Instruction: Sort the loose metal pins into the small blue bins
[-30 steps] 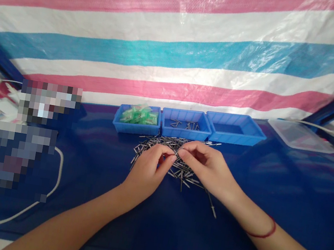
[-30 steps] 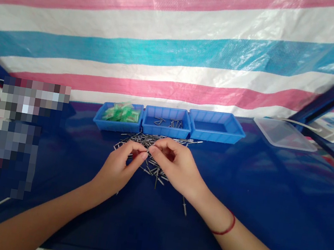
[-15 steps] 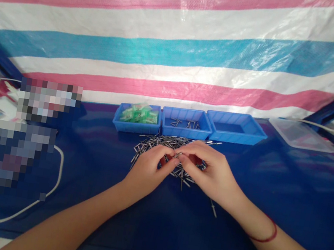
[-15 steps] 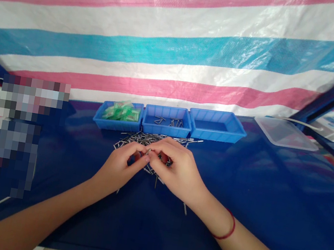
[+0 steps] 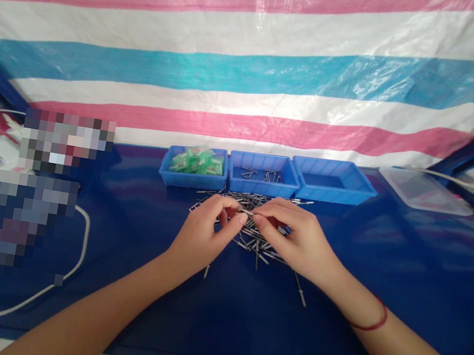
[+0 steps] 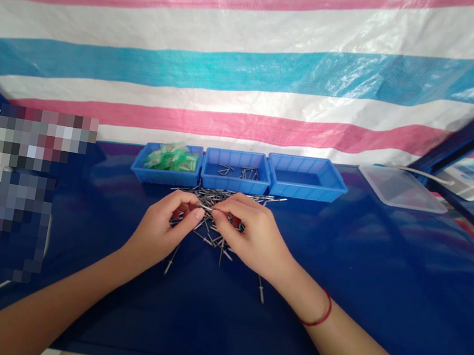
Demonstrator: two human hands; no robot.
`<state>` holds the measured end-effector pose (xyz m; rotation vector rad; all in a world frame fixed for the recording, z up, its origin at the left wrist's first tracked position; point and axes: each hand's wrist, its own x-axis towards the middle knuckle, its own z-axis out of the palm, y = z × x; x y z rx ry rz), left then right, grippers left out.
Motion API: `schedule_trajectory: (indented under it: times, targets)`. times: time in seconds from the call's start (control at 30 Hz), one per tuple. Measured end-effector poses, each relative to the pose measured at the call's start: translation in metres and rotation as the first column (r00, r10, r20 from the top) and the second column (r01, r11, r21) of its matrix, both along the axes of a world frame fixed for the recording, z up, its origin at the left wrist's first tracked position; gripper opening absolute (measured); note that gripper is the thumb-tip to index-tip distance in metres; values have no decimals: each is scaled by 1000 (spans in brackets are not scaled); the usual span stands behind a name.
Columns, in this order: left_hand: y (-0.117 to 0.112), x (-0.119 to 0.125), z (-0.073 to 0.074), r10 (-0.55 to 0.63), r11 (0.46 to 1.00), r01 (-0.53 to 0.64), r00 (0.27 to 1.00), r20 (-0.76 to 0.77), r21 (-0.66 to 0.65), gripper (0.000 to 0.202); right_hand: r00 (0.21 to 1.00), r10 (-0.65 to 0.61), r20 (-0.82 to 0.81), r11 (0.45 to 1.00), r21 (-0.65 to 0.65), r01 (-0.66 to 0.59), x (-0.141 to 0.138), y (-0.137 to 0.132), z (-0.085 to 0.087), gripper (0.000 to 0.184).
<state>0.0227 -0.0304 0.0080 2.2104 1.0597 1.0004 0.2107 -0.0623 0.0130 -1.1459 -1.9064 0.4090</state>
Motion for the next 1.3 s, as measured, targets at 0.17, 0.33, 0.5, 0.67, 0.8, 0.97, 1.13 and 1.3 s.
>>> schedule_trajectory:
  times: [0.17, 0.33, 0.5, 0.67, 0.8, 0.97, 1.13, 1.3]
  targets:
    - [3, -1, -4, 39, 999, -39, 999, -14, -26, 21, 975, -208, 76, 972, 123, 198, 7, 20, 7, 17]
    - [6, -4, -8, 18, 1000, -20, 993, -113, -10, 19, 877, -364, 314, 924, 244, 295, 14, 67, 11, 24]
    - [9, -6, -8, -18, 996, 38, 971, -240, 81, 16, 789, -373, 489, 927, 235, 293, 8, 104, 9, 27]
    - [8, -6, -10, -107, 944, 239, 873, -475, 226, 20, 840, -349, 416, 934, 229, 275, 6, 86, 12, 28]
    - [6, -6, -9, -56, 920, 280, 787, -614, 274, 19, 912, -268, 310, 960, 171, 224, 9, 48, 8, 23]
    - [10, -7, -3, 0, 892, 328, 689, -725, 311, 15, 959, -210, 190, 978, 53, 203, 11, 19, 5, 19]
    - [14, -5, -1, 22, 891, 320, 678, -735, 322, 11, 974, -162, 159, 987, 22, 160, 11, 16, 9, 17]
    - [18, -5, -6, -1, 906, 302, 704, -711, 298, 9, 975, -78, 208, 996, -14, 83, 8, 14, 6, 16]
